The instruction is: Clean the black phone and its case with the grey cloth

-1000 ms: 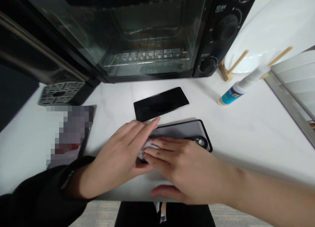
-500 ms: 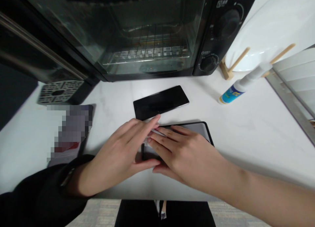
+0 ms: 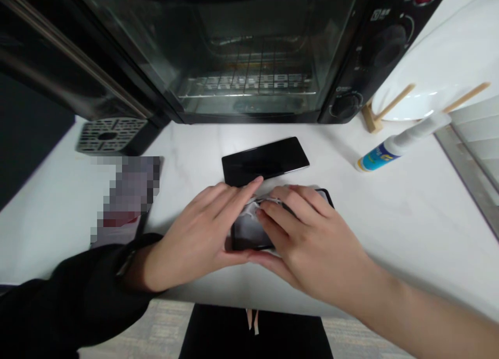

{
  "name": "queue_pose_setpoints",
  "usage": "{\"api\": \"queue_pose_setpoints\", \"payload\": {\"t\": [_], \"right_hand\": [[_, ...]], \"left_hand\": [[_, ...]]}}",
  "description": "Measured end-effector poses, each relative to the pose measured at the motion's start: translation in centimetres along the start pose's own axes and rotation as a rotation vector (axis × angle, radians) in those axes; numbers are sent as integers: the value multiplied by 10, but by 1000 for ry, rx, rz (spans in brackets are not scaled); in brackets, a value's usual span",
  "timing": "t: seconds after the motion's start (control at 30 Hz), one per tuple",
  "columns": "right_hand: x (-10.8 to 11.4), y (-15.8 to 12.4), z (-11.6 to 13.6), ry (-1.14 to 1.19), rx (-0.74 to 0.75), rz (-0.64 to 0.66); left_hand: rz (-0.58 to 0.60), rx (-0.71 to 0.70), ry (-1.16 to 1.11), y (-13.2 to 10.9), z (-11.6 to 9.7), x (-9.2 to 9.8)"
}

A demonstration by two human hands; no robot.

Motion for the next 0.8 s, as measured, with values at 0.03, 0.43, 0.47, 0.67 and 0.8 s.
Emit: {"api": "queue_pose_setpoints", "payload": {"t": [0.03,0.43,0.47,0.67,0.8], "right_hand": [[-3,0,5,23,7,25],[11,-54,-13,-80,-352,34],[7,-55,-8,-95,-398,7],[-26,-15,57,196,-306,-138],[-11,-34,35,209,-361,-57]], "left_hand": [[2,-4,5,0,0,0],[11,-18,17,-2,-4,-1],[12,-27,9,-3,-5,-1],[30,-19,16,-5,-3,-4],[16,-26,51,-6,-4,-3]]}}
Point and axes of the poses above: each hand's wrist, its own y-axis towards the middle knuckle, its own x-axis out of the back of the hand, z = x × y, the point moved 7 cm from there along y, towards the middle knuckle, and after that the axes turned 3 degrees about y, right-handed, at the moved point
